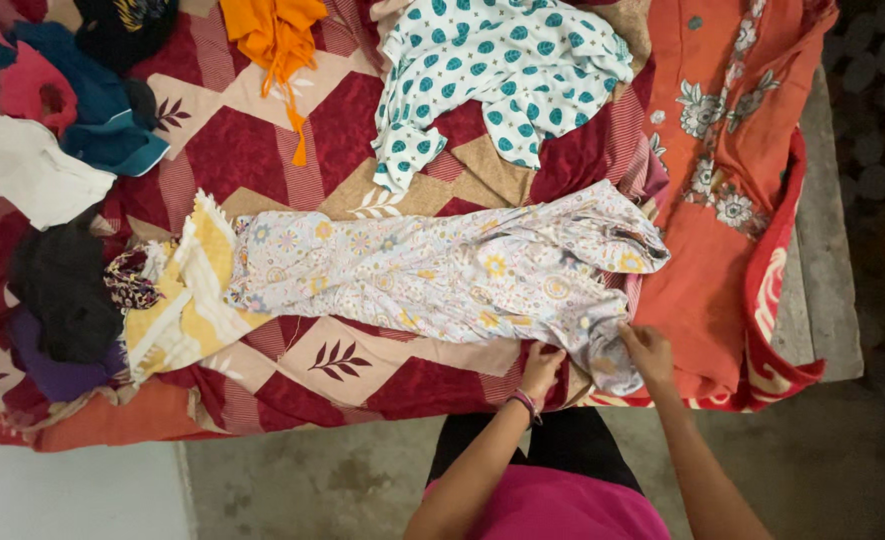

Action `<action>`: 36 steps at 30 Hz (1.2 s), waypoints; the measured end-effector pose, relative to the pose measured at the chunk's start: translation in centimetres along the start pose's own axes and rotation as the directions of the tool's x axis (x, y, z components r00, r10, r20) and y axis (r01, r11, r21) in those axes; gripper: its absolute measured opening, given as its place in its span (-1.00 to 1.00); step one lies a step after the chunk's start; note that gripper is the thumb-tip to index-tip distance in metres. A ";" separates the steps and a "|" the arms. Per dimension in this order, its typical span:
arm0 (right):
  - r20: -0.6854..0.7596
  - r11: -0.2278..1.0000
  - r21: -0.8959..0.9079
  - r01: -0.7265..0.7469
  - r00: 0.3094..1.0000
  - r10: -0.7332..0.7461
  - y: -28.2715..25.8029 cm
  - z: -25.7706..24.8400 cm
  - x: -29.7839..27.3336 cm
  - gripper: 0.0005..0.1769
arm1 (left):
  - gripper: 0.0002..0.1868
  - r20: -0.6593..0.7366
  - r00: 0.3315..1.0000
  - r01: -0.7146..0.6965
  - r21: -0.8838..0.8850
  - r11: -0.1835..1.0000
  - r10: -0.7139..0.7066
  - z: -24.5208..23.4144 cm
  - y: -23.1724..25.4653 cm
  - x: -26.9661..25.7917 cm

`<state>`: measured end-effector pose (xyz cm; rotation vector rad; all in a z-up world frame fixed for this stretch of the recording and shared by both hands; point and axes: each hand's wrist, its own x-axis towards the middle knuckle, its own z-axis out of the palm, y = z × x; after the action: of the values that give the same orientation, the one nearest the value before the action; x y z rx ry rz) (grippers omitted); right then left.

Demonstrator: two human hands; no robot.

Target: The person folds multiple pieces of clothing on a bed, including a patterned dress and a black top, and then places the folded items onto a red chair.

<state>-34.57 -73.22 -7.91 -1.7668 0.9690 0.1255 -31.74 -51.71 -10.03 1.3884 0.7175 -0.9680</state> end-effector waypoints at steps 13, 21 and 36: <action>-0.310 0.964 0.232 0.126 0.949 -0.050 1.6 -1.4 0.0 -0.70 | -0.70 0.038 0.999 0.032 -0.153 0.988 -0.026 1.3 -0.7 1.1; 0.062 0.928 0.187 -0.324 0.946 0.318 2.5 -1.2 -1.3 -0.65 | -0.55 0.103 0.995 0.024 -0.164 0.986 -0.007 1.0 -1.7 0.7; 0.262 0.545 0.723 -0.425 0.898 0.352 3.1 -5.6 -2.0 -0.81 | -0.62 0.042 0.995 -0.077 -0.242 0.967 0.089 2.7 0.1 -0.8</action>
<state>-39.87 -77.10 -6.83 -0.7187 1.1213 0.0521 -32.35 -54.23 -9.02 1.1676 0.7071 -0.8196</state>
